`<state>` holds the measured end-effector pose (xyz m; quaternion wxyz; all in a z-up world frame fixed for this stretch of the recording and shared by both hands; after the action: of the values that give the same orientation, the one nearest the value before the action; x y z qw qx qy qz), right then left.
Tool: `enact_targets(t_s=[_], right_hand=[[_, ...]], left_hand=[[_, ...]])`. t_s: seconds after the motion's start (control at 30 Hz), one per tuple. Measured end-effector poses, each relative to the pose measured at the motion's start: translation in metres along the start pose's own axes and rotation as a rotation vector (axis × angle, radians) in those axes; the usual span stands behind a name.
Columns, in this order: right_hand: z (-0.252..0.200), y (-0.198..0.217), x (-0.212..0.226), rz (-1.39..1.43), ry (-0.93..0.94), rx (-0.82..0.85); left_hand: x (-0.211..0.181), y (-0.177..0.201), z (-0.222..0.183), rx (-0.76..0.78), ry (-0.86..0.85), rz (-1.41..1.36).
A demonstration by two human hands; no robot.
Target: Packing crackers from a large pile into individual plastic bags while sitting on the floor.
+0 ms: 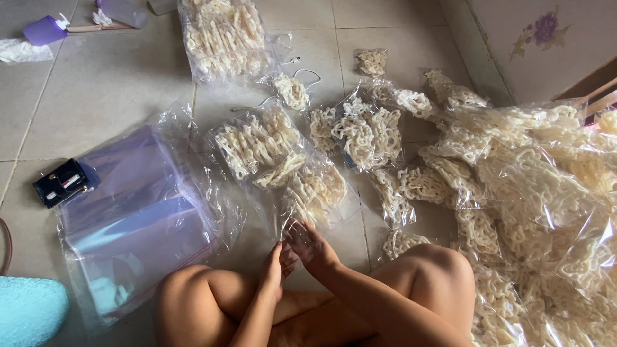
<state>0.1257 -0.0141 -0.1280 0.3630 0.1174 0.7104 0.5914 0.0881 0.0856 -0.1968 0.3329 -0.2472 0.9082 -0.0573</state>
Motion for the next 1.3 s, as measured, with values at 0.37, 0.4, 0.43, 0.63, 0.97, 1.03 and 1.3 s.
enact_targets(t_s=[0.37, 0.4, 0.43, 0.63, 0.97, 1.03, 1.3], right_hand=[[-0.145, 0.053, -0.112, 0.779, -0.276, -0.375], [-0.160, 0.060, -0.149, 0.778, -0.281, -0.372], [-0.181, 0.058, -0.198, 0.734, -0.485, -0.320], [-0.297, 0.068, -0.360, 0.394, -1.174, -0.156], [-0.382, -0.019, -0.394, 0.407, -1.486, -0.113], [-0.379, -0.014, -0.395, 0.448, -1.533, -0.071], [-0.377, -0.007, -0.392, 0.458, -1.546, 0.022]], left_hand=[[0.003, -0.002, 0.004, 0.056, 0.010, 0.011], [0.004, -0.001, 0.007, 0.059, 0.014, 0.013], [0.005, 0.000, 0.009, 0.052, 0.024, 0.031], [0.005, 0.000, 0.008, 0.024, 0.022, 0.047], [0.000, -0.005, -0.003, 0.002, 0.033, 0.021], [-0.003, -0.007, -0.006, -0.007, 0.039, 0.025], [-0.005, -0.011, -0.007, 0.011, 0.010, 0.037]])
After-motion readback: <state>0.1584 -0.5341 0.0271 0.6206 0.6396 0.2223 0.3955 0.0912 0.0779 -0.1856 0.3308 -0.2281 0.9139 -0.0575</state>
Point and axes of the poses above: each hand's wrist, its own z-axis towards the middle knuckle, its own y-axis out of the back of the hand, x = y × z, the point moved 8 cm from there along z, towards the middle knuckle, and after that the axes turned 5 degrees about z, right-handed, at the moved point
